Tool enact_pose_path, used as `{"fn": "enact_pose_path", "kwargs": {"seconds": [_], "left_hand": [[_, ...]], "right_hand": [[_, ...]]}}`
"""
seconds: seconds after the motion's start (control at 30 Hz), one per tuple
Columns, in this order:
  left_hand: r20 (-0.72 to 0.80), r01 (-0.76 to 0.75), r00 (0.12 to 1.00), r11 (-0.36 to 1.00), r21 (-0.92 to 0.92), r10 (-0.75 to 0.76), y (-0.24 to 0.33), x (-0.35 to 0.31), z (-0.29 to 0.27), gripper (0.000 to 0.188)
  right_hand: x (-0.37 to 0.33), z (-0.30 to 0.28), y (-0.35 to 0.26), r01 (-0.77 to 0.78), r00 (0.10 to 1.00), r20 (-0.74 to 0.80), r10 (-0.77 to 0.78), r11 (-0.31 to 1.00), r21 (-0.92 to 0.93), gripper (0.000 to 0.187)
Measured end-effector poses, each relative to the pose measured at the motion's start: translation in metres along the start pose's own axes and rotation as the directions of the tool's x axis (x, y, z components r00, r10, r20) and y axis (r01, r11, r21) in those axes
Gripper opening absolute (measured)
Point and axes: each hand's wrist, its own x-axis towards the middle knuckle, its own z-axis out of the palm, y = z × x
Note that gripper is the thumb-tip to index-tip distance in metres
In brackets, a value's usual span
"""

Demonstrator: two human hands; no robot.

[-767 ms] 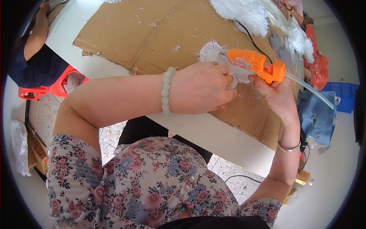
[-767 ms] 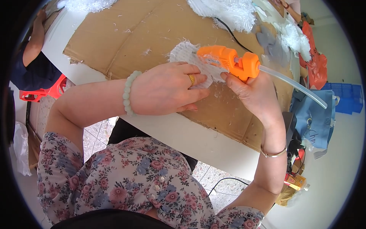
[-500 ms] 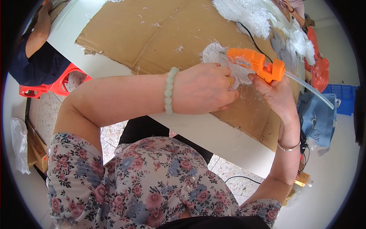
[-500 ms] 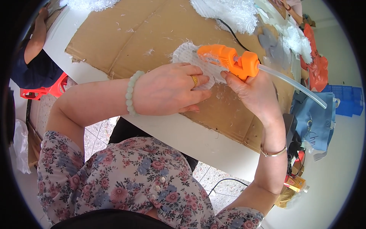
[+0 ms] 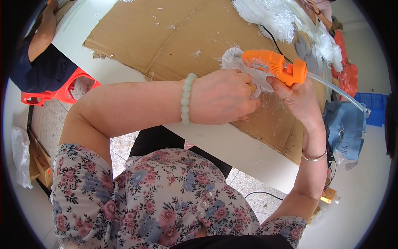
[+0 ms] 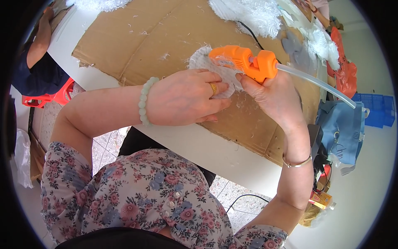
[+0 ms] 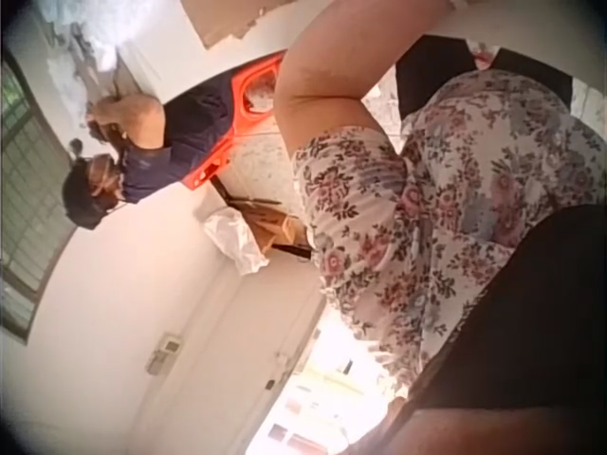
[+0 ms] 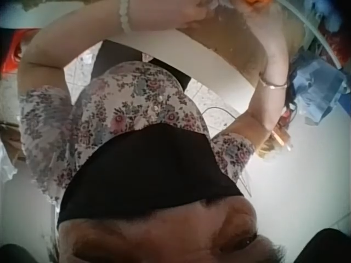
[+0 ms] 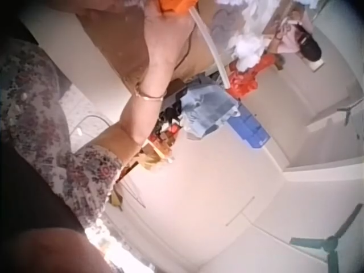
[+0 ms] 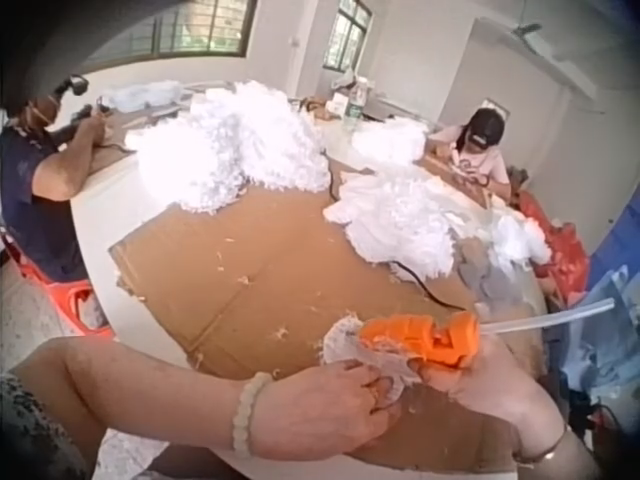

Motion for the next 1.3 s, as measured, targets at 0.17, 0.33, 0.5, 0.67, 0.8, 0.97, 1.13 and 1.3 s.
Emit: {"fn": "enact_pose_path", "kwargs": {"seconds": [0.17, 0.33, 0.5, 0.67, 0.8, 0.97, 1.13, 1.3], "left_hand": [[-0.015, 0.003, 1.0, 1.0, -0.01, -0.003, 0.0, 0.0, 0.001, 0.022], [-0.005, -0.005, 1.0, 1.0, 0.006, 0.005, 0.0, 0.0, 0.0, 0.023], [-0.015, -0.019, 1.0, 1.0, 0.007, 0.02, 0.0, 0.0, 0.0, 0.023], [0.001, -0.009, 1.0, 1.0, 0.003, 0.009, 0.0, -0.001, -0.001, 0.024], [-0.009, -0.012, 1.0, 1.0, 0.015, 0.012, 0.0, -0.001, 0.0, 0.025], [-0.006, -0.008, 1.0, 1.0, 0.007, 0.008, 0.0, 0.0, 0.0, 0.025], [0.014, -0.001, 1.0, 1.0, 0.019, 0.0, 0.001, -0.001, -0.002, 0.026], [0.06, 0.029, 0.998, 0.999, -0.032, -0.027, 0.002, 0.002, -0.003, 0.03]], "right_hand": [[-0.002, -0.003, 0.008, 0.025, 1.0, 0.0, -0.026, 0.969, 0.244, 0.024], [-0.005, -0.014, 0.02, -0.012, 1.0, -0.022, 0.017, 0.974, 0.227, 0.035], [-0.004, -0.012, 0.029, -0.051, 0.998, -0.028, 0.059, 0.969, 0.244, 0.031], [-0.009, -0.011, 0.025, -0.095, 0.995, 0.018, 0.093, 0.964, 0.249, 0.026], [-0.016, -0.013, 0.025, -0.126, 0.992, 0.049, 0.119, 0.974, 0.189, 0.027], [-0.019, -0.015, 0.026, -0.085, 0.994, 0.078, 0.071, 0.977, 0.196, 0.029], [-0.008, -0.006, 0.023, -0.047, 0.998, -0.037, 0.058, 0.968, 0.247, 0.026], [-0.004, 0.004, 0.017, -0.024, 0.999, -0.039, 0.03, 0.99, 0.141, 0.025]]}}
